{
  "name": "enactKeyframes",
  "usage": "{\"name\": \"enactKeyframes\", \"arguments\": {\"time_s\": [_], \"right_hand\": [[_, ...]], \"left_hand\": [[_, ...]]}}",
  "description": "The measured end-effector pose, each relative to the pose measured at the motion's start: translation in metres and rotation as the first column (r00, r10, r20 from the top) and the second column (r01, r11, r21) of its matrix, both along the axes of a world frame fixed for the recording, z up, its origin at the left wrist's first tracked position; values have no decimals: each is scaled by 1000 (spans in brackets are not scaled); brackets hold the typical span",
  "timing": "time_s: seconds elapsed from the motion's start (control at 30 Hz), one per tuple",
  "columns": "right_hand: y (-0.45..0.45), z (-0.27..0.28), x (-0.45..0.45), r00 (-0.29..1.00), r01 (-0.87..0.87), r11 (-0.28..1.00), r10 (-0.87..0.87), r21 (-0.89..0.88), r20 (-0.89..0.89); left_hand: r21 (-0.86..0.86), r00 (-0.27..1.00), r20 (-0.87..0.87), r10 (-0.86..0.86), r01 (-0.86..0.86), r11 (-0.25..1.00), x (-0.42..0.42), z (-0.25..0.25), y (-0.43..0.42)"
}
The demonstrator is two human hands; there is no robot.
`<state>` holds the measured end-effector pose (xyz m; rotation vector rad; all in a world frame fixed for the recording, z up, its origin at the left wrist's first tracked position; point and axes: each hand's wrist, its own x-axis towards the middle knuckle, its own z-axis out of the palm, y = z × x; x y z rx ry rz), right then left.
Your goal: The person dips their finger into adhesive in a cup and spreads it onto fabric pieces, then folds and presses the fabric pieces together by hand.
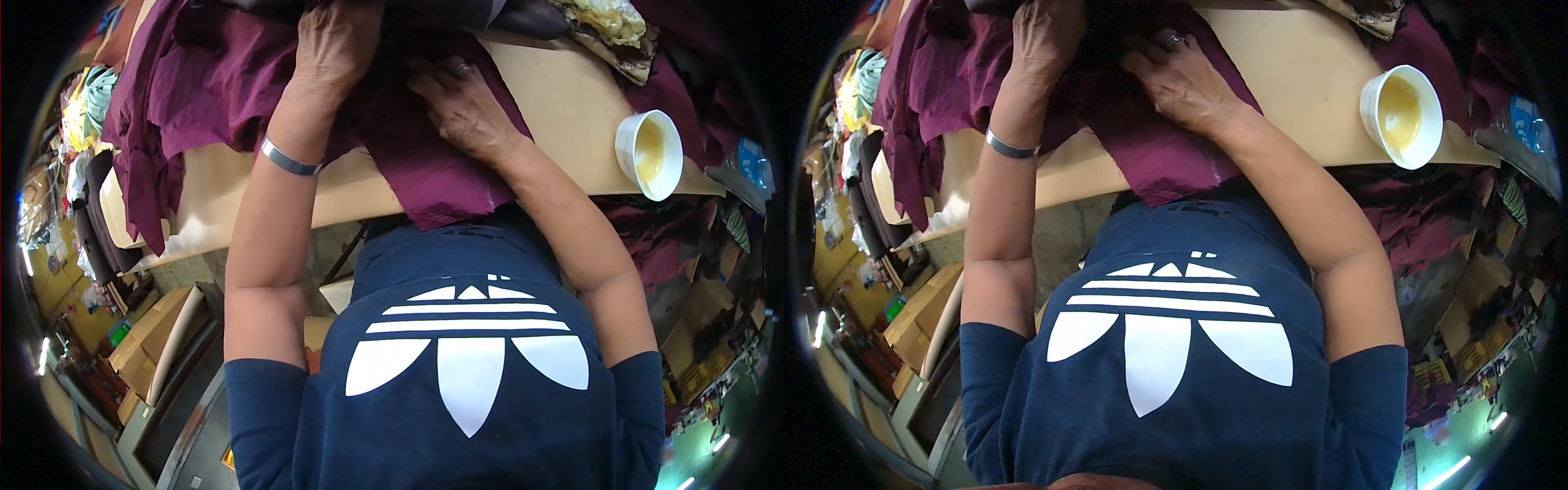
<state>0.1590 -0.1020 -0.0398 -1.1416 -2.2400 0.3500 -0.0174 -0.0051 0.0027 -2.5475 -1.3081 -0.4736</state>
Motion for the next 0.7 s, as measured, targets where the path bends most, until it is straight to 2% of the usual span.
{"name": "enactKeyframes", "arguments": {"time_s": [0.03,0.13,0.17,0.27,0.3,0.4,0.5,0.6,0.7], "right_hand": [[0,-1,0,1000,-2,1000,2,1,-13],[2,-2,-1,999,0,1000,-1,-6,-42],[2,-3,-1,999,3,1000,-4,-11,-49],[2,-1,0,1000,-1,999,1,-39,13],[1,-1,0,1000,2,1000,-1,-19,23],[1,-2,0,999,7,1000,-7,8,35],[1,-3,0,1000,0,1000,0,7,7],[1,-2,0,1000,13,999,-12,44,-12],[2,-2,-1,999,-2,998,5,55,-43]], "left_hand": [[85,995,29,-95,93,992,-1,2,1],[23,960,144,-238,238,971,9,43,-19],[-99,945,155,-288,305,947,8,52,-21],[-90,952,41,-302,304,948,8,40,-20],[-195,982,27,-185,187,963,8,37,-21],[-336,996,-87,-14,-16,942,11,31,-20],[-356,996,-70,-49,21,934,9,15,-21],[-104,971,-19,-240,237,966,2,2,-15],[-147,987,104,-121,135,980,2,-8,-17]]}}
